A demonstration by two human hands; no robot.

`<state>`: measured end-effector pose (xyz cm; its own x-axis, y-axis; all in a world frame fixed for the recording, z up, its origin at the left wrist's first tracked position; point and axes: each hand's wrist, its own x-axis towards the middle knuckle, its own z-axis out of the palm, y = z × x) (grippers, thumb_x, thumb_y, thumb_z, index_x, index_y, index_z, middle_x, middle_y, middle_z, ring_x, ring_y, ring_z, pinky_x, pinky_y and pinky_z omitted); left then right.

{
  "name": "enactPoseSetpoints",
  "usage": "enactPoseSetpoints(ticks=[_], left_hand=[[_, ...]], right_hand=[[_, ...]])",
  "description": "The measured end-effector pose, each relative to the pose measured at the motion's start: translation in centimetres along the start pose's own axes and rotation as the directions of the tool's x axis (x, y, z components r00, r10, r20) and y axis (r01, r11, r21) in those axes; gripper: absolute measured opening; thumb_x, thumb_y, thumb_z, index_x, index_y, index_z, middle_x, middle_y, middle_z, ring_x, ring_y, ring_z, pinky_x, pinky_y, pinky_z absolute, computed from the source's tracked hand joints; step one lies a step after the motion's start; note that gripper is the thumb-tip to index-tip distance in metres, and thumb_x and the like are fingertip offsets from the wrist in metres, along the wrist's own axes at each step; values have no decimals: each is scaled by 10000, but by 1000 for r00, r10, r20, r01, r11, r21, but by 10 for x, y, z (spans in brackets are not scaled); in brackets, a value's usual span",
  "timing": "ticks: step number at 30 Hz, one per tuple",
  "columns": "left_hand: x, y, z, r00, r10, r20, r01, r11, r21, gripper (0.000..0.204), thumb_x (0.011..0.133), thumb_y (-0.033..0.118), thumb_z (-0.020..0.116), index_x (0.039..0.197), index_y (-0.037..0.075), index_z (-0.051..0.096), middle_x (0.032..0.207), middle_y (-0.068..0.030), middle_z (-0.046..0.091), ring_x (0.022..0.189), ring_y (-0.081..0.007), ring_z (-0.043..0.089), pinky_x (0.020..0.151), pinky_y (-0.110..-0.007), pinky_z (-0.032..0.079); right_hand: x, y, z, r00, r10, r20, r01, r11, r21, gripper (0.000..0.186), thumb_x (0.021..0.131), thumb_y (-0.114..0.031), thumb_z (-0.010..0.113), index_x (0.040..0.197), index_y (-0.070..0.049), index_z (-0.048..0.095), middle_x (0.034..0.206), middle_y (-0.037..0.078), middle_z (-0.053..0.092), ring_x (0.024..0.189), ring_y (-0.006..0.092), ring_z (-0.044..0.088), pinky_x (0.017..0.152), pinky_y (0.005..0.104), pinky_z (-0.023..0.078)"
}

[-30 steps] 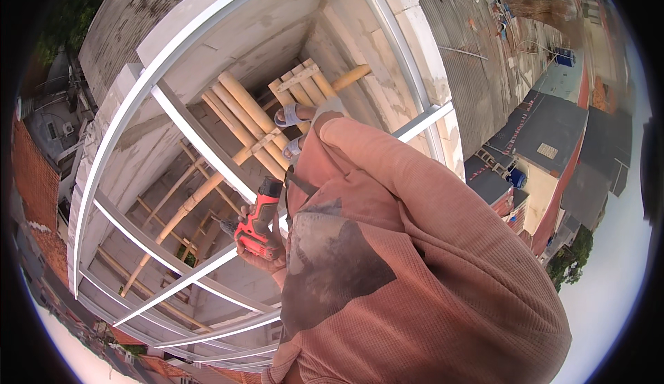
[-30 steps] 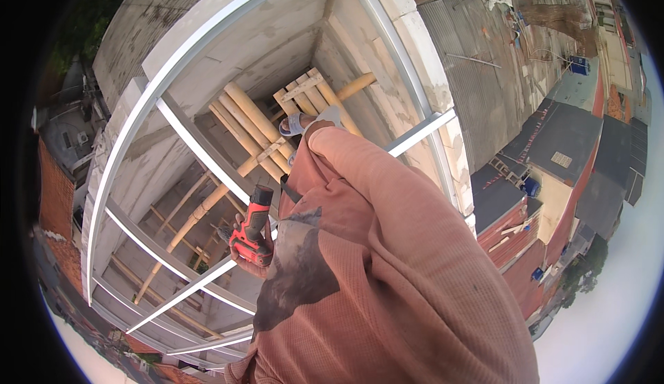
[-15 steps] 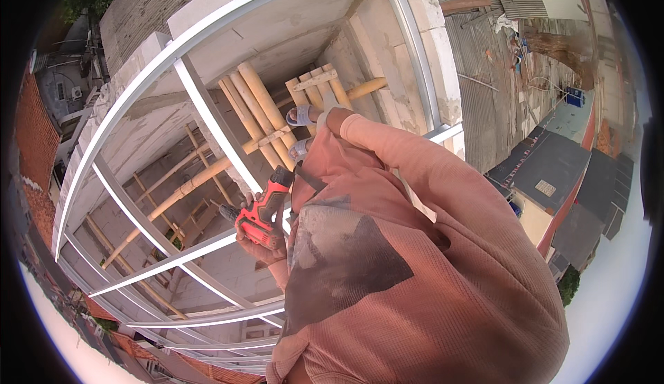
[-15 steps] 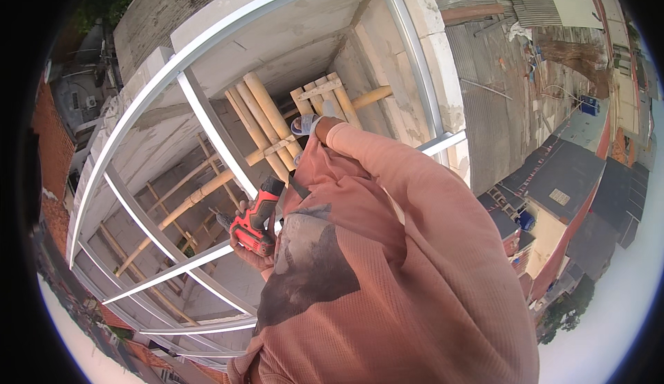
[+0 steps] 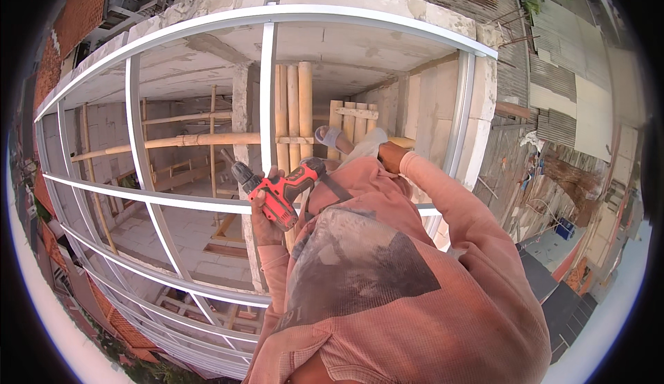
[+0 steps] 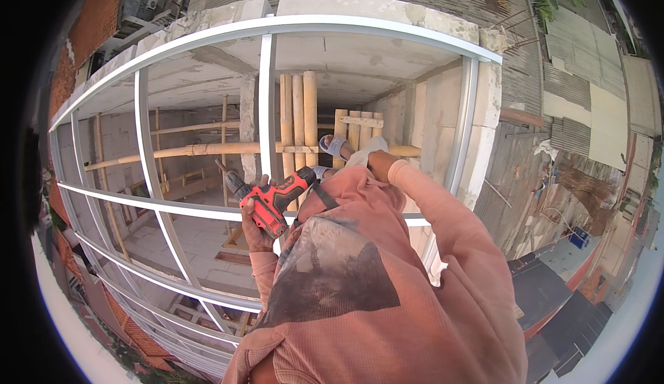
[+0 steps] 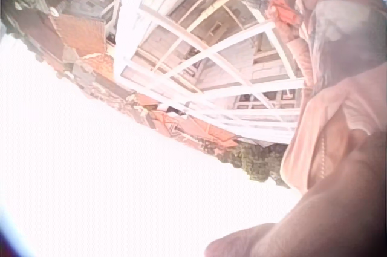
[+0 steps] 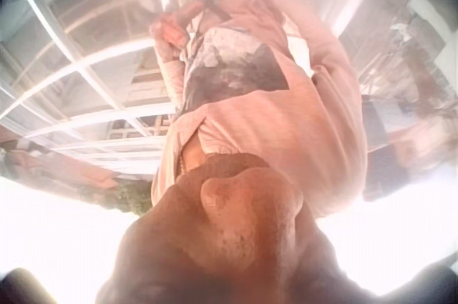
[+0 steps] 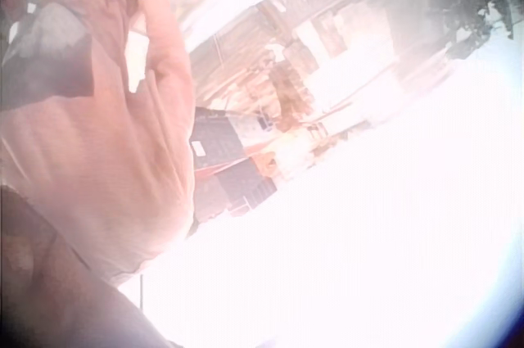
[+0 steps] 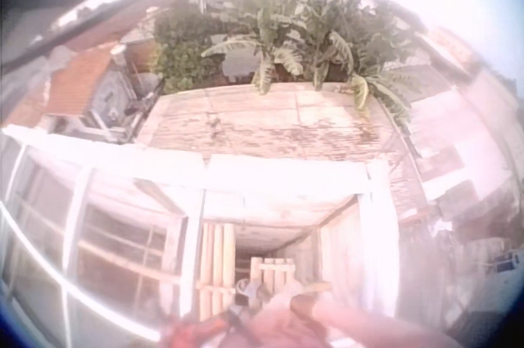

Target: The person installs a metal beam onto a roof frame using a power drill. They position the beam against a concrete wall and secure it with screws.

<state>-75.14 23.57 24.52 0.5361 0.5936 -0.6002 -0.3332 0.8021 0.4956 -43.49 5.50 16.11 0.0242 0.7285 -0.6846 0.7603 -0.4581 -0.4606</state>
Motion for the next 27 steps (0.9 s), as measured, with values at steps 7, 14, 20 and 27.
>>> enactPoseSetpoints(ticks=[7,14,20,27], left_hand=[[-7,-4,-5,992,115,-60,-108,989,106,684,864,148,693,1461,-9,396,1396,-207,559,1295,-304,562,1113,-434,462],[-2,10,37,983,148,109,-184,808,560,697,827,165,750,1439,-27,478,1425,-166,566,1309,-247,547,1122,-388,411],[-16,10,34,960,171,220,-273,742,613,686,849,293,803,1404,19,507,1258,-85,617,1147,-174,575,1011,-345,458],[-29,10,25,967,178,183,-255,738,625,803,829,350,815,1461,5,459,1330,-109,593,1221,-203,553,1055,-358,436]], right_hand=[[-34,-44,-101,930,-138,-340,201,967,157,202,954,-161,612,1043,2,692,959,191,718,923,331,692,838,403,547],[-2,-175,-160,939,105,-328,309,167,936,224,957,-131,700,1145,-12,680,1089,81,723,961,139,689,876,266,562],[27,-222,-162,954,-186,-234,259,123,958,190,946,-116,708,1123,-47,711,1096,47,721,996,111,676,900,262,558],[36,-230,-171,944,-311,-110,196,261,945,215,944,-110,706,1148,-42,701,1097,48,716,1009,124,678,911,274,564]])
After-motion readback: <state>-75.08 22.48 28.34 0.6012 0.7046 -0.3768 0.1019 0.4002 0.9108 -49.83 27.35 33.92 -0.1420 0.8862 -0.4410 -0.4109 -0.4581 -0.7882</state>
